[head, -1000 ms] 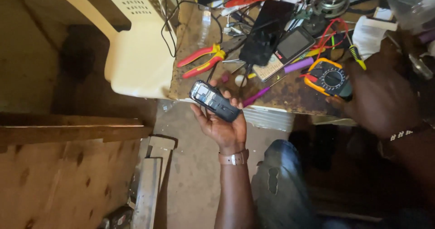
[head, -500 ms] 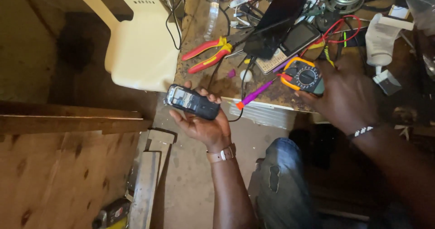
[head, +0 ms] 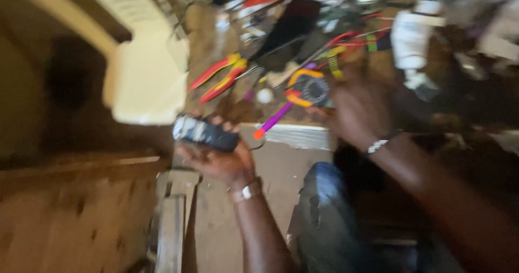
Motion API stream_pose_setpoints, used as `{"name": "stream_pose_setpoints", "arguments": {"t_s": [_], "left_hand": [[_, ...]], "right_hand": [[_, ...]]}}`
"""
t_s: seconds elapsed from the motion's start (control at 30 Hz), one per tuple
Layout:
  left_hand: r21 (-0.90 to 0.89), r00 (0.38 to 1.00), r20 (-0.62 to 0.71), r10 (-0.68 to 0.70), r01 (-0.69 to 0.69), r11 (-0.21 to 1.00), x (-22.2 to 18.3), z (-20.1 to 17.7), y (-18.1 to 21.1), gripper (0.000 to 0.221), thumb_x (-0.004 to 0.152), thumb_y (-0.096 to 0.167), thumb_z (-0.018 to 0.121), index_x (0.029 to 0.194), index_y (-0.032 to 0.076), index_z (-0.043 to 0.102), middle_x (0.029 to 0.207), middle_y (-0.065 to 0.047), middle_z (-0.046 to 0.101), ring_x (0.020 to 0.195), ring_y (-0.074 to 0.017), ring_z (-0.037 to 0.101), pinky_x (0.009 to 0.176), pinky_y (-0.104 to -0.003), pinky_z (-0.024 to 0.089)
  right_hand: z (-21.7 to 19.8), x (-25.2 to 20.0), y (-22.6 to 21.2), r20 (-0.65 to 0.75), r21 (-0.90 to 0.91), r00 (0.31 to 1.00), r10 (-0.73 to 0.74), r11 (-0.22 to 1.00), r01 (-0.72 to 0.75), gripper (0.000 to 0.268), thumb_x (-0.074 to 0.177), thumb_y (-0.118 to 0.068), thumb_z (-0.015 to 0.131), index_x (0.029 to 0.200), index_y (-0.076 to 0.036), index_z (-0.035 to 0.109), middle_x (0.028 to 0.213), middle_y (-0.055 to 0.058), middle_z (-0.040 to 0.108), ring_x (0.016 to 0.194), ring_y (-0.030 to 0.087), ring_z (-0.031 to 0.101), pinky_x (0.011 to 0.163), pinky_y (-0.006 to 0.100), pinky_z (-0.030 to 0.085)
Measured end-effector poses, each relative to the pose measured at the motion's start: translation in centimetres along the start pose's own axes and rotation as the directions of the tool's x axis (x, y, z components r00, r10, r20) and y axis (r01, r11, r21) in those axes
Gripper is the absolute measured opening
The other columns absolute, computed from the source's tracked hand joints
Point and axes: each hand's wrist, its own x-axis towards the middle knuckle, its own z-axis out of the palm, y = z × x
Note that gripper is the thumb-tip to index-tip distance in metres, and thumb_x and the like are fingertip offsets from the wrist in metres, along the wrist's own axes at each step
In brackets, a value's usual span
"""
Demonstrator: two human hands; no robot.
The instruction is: Repairing a mobile phone by disassembling it and testing internal components with a multimeter.
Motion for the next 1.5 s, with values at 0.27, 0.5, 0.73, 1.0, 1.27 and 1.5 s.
{"name": "stream_pose_setpoints", "arguments": {"t_s": [0.27,0.5,0.73,1.0,1.27,1.5], "left_hand": [[0.127,0.998,0.050,-0.027,0.020,0.992,0.0,0.2,-0.7,0.059,0.082,0.052,0.032,0.109,0.004,0.050,0.073,-0.010,0.055,0.059,-0.0171,0.058,0.052,-0.027,0.053],[0.210,0.998,0.067,-0.018,0.004,0.978,0.4,-0.9,-1.6,0.056,0.084,0.048,0.032,0.113,0.003,0.049,0.070,-0.012,0.053,0.055,-0.0186,0.055,0.048,-0.028,0.050],[0.158,0.998,0.059,-0.013,0.003,0.987,0.0,0.1,-1.0,0.052,0.085,0.044,0.032,0.111,0.003,0.049,0.071,-0.010,0.052,0.058,-0.0163,0.052,0.050,-0.027,0.048],[0.146,0.999,0.045,-0.002,-0.005,0.989,0.0,0.7,-0.8,0.051,0.085,0.044,0.034,0.110,0.002,0.050,0.070,-0.009,0.052,0.057,-0.0156,0.053,0.050,-0.026,0.048],[0.175,0.997,0.066,0.038,-0.049,0.983,0.1,-0.1,-0.8,0.052,0.085,0.045,0.032,0.110,0.003,0.049,0.072,-0.010,0.051,0.059,-0.0166,0.052,0.051,-0.026,0.046],[0.173,0.997,0.061,0.048,-0.058,0.983,0.2,-0.3,-1.0,0.053,0.084,0.045,0.033,0.111,0.003,0.049,0.071,-0.009,0.049,0.059,-0.0172,0.051,0.052,-0.025,0.044]], "right_hand": [[2.0,-0.9,0.4,-0.065,0.168,0.996,-0.060,0.983,0.070,0.056,0.064,-0.030,0.069,0.110,-0.001,0.055,0.090,0.019,0.050,0.082,0.038,0.053,0.070,0.043,0.042],[2.1,-1.1,-0.4,-0.321,0.109,0.943,-0.083,0.986,0.124,0.054,0.067,-0.031,0.069,0.108,0.002,0.058,0.085,0.019,0.050,0.080,0.038,0.052,0.072,0.043,0.039],[3.2,-1.6,-3.1,-0.564,0.036,0.813,-0.149,0.978,0.204,0.031,0.071,-0.020,0.061,0.096,-0.002,0.062,0.074,0.016,0.045,0.060,0.029,0.049,0.056,0.039,0.038],[0.1,-3.7,-3.3,-0.182,0.112,0.983,0.003,0.994,0.018,0.026,0.062,-0.019,0.058,0.084,-0.007,0.065,0.065,0.011,0.050,0.052,0.029,0.055,0.046,0.039,0.038],[1.4,-2.2,-4.5,-0.411,0.198,0.851,-0.326,0.880,0.432,0.029,0.071,-0.003,0.055,0.099,0.000,0.058,0.098,0.022,0.049,0.086,0.034,0.054,0.071,0.038,0.038],[2.9,-2.3,-3.9,-0.504,0.183,0.783,-0.364,0.841,0.509,0.008,0.077,-0.004,0.054,0.085,-0.003,0.055,0.088,0.016,0.046,0.082,0.034,0.053,0.066,0.037,0.037]]}}
